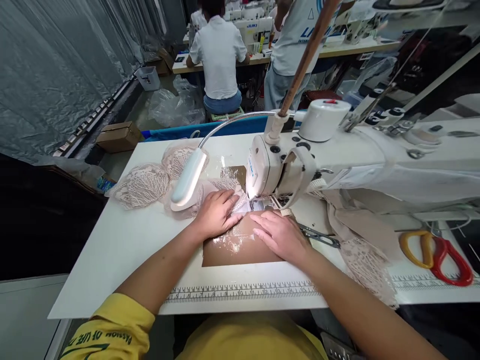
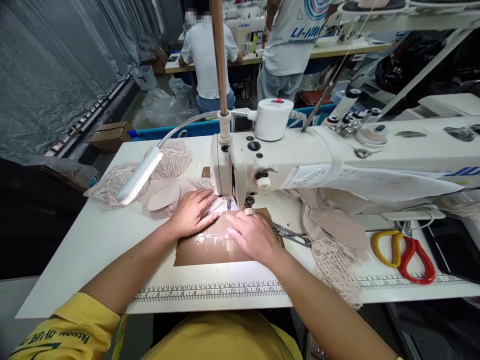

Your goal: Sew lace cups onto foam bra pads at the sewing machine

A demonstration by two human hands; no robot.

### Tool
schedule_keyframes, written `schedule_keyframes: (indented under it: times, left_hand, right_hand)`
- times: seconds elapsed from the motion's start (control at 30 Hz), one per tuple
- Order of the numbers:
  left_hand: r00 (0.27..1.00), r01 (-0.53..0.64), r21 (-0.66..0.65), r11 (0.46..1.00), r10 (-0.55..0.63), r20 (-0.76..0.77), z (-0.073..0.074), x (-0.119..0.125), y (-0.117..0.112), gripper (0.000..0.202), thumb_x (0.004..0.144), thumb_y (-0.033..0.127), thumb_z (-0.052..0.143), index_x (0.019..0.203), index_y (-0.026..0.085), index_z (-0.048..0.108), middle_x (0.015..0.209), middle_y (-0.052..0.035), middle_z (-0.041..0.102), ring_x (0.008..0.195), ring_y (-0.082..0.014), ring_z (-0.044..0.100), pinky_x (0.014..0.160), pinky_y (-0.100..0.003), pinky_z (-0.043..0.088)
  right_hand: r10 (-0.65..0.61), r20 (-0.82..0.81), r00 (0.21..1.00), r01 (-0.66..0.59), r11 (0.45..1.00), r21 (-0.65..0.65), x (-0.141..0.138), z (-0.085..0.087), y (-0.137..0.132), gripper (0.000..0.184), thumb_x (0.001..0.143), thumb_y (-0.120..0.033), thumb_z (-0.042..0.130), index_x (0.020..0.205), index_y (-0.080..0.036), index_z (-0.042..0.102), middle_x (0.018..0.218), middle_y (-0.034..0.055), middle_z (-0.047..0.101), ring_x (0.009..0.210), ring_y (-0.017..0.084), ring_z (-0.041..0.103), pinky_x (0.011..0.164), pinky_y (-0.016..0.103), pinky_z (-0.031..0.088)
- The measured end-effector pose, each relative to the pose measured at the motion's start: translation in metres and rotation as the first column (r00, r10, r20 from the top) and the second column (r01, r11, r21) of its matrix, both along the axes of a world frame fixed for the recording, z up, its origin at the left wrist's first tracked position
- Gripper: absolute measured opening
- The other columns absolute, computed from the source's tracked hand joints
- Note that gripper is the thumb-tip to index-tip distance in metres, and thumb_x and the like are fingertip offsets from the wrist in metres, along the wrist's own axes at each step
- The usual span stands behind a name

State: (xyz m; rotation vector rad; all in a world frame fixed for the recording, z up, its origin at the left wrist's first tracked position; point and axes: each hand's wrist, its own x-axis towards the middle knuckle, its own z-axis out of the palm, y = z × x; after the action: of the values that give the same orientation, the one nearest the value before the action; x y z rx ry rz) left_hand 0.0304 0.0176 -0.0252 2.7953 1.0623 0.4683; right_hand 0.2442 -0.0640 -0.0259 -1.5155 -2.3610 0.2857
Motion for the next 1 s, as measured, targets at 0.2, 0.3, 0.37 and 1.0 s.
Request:
schedule_keyframes:
  times: [0.2,0.3,0.37,1.0]
  left_hand:
    - [0.993,-0.035,-0.106,0.994,0.046,0.108,0.008,-0.009,0.004,0.026,0.086,0.017,0.05,0.103,0.016,0.07,0.118,-0.0121,0.066,0.108,-0.0275,0.059,0.094,-0.045,0.047]
    - [0.985,0.153,-0.276,0.949,-0.126,0.115,0.029,-0.019,-0.016,0.023,0.087,0.016,0.052,0.096,0.019,0.072,0.115,-0.0087,0.068,0.108,-0.0228,0.06,0.094,-0.038,0.049]
    - [0.936,0.353,-0.419,0.836,-0.319,0.151,0.044,-0.024,-0.036,0.022,0.088,0.022,0.056,0.104,0.021,0.07,0.123,-0.0083,0.064,0.117,-0.0217,0.056,0.1,-0.037,0.045]
    - [0.912,0.091,-0.834,0.544,0.29,0.289,0.028,-0.021,-0.025,0.04,0.075,0.034,0.07,0.108,0.013,0.064,0.092,-0.0055,0.067,0.081,-0.0176,0.061,0.071,-0.027,0.047]
  right_hand:
    - [-0.041,0.081,0.996,0.044,0.998,-0.036,0.035,0.031,-0.024,0.033,0.093,-0.03,0.043,0.118,-0.021,0.061,0.112,0.0081,0.066,0.09,0.021,0.065,0.072,0.033,0.052]
    - [-0.12,0.222,0.968,0.114,0.993,0.042,0.062,0.033,-0.04,0.033,0.091,-0.028,0.045,0.118,-0.019,0.061,0.112,0.0108,0.066,0.088,0.024,0.065,0.066,0.033,0.051]
    - [-0.151,0.304,0.941,0.126,0.987,0.101,0.075,0.028,-0.047,0.031,0.088,-0.023,0.047,0.114,-0.016,0.063,0.107,0.0131,0.066,0.089,0.027,0.064,0.07,0.036,0.05]
    - [-0.189,0.147,0.971,0.177,0.98,0.095,0.06,0.019,-0.037,0.034,0.094,-0.02,0.035,0.112,-0.014,0.064,0.084,0.0095,0.072,0.077,0.023,0.068,0.062,0.032,0.05]
